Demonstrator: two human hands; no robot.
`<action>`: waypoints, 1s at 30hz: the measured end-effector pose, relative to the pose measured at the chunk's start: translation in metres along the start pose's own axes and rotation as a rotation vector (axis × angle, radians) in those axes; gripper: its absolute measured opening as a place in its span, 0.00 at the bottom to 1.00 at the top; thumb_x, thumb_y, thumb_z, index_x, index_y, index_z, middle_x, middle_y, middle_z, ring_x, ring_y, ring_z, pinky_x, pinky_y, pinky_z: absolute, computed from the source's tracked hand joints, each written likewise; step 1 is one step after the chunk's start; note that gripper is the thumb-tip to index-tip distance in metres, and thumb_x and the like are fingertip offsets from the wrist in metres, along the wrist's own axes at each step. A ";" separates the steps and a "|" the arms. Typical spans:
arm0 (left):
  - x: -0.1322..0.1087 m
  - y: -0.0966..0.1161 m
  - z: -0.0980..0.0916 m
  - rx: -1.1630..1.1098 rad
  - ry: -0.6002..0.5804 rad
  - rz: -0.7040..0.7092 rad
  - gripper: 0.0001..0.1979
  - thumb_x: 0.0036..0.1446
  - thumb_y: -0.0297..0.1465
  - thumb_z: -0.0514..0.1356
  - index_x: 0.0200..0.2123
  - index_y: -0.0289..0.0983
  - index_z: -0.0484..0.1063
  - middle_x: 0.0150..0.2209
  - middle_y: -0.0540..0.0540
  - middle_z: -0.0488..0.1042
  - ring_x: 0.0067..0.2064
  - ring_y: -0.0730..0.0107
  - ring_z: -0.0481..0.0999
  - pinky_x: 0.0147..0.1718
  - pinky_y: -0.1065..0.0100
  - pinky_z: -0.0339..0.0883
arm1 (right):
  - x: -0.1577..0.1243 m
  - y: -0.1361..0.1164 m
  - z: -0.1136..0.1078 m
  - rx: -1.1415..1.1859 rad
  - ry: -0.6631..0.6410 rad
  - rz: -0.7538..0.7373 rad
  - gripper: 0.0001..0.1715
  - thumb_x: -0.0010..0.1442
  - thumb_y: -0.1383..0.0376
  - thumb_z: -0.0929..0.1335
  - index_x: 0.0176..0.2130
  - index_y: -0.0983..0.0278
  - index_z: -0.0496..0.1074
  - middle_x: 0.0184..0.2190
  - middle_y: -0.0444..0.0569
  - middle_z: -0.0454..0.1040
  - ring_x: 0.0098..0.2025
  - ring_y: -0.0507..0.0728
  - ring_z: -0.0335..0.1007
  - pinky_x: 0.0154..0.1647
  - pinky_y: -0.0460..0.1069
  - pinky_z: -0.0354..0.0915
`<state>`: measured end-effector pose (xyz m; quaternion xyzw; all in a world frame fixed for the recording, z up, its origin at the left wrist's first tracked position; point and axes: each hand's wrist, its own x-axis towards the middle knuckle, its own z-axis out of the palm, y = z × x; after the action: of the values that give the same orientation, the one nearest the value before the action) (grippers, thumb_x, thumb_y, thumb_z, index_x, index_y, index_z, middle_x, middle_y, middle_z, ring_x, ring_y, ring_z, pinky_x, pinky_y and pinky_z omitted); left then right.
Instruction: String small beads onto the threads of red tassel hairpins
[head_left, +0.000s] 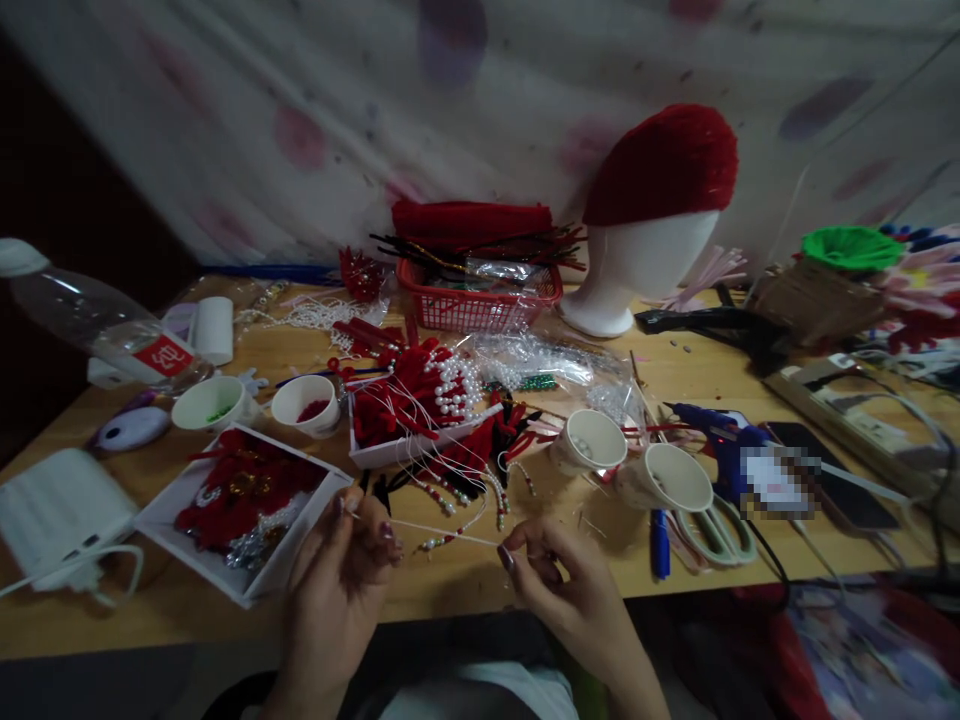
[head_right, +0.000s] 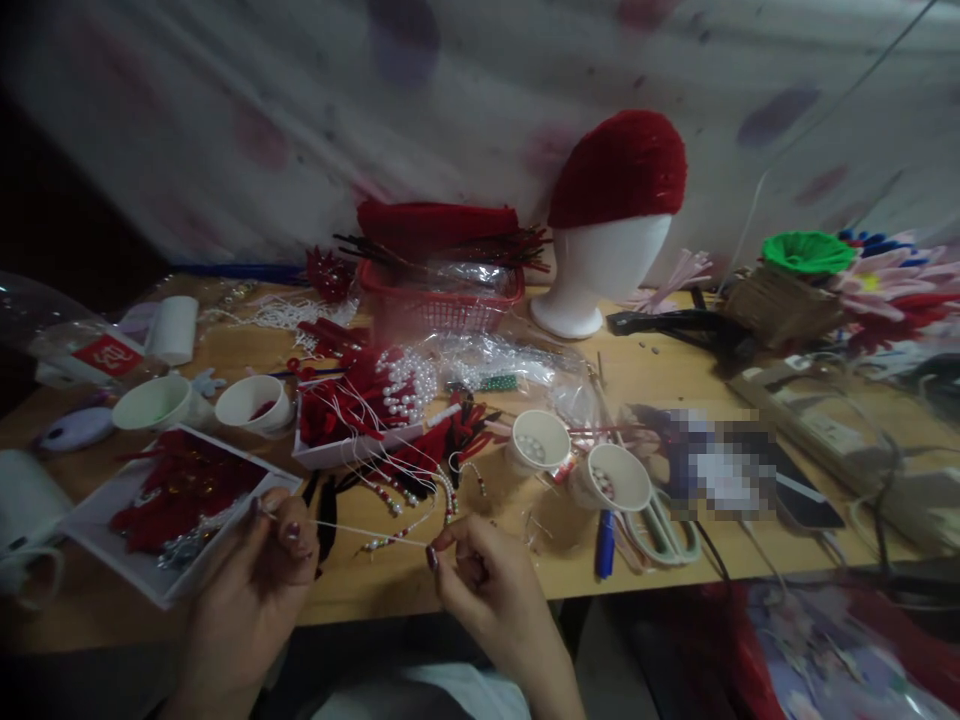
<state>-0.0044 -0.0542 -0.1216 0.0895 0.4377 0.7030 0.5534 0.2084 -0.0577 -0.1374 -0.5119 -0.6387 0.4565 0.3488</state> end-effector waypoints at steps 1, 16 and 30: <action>0.002 0.001 -0.001 -0.009 0.013 0.051 0.21 0.30 0.33 0.79 0.26 0.36 0.73 0.22 0.54 0.73 0.23 0.75 0.74 0.22 0.78 0.73 | 0.001 0.001 -0.003 -0.036 0.009 -0.023 0.09 0.63 0.62 0.66 0.32 0.64 0.71 0.20 0.39 0.59 0.22 0.49 0.54 0.22 0.43 0.53; -0.008 -0.030 -0.013 0.310 -0.066 0.306 0.13 0.56 0.40 0.66 0.35 0.38 0.70 0.30 0.49 0.80 0.33 0.70 0.80 0.36 0.70 0.75 | -0.002 0.023 -0.016 -0.239 0.034 -0.041 0.05 0.64 0.66 0.67 0.41 0.62 0.74 0.35 0.49 0.79 0.35 0.55 0.75 0.35 0.47 0.68; -0.007 -0.038 -0.025 0.547 -0.165 0.196 0.14 0.57 0.42 0.65 0.35 0.38 0.71 0.31 0.47 0.79 0.32 0.66 0.79 0.32 0.68 0.74 | -0.016 0.029 -0.039 -0.426 0.137 -0.076 0.07 0.65 0.68 0.67 0.44 0.62 0.72 0.40 0.52 0.76 0.42 0.59 0.73 0.41 0.51 0.69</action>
<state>0.0093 -0.0729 -0.1609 0.3340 0.5536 0.5993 0.4719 0.2573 -0.0625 -0.1516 -0.5794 -0.7144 0.2617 0.2923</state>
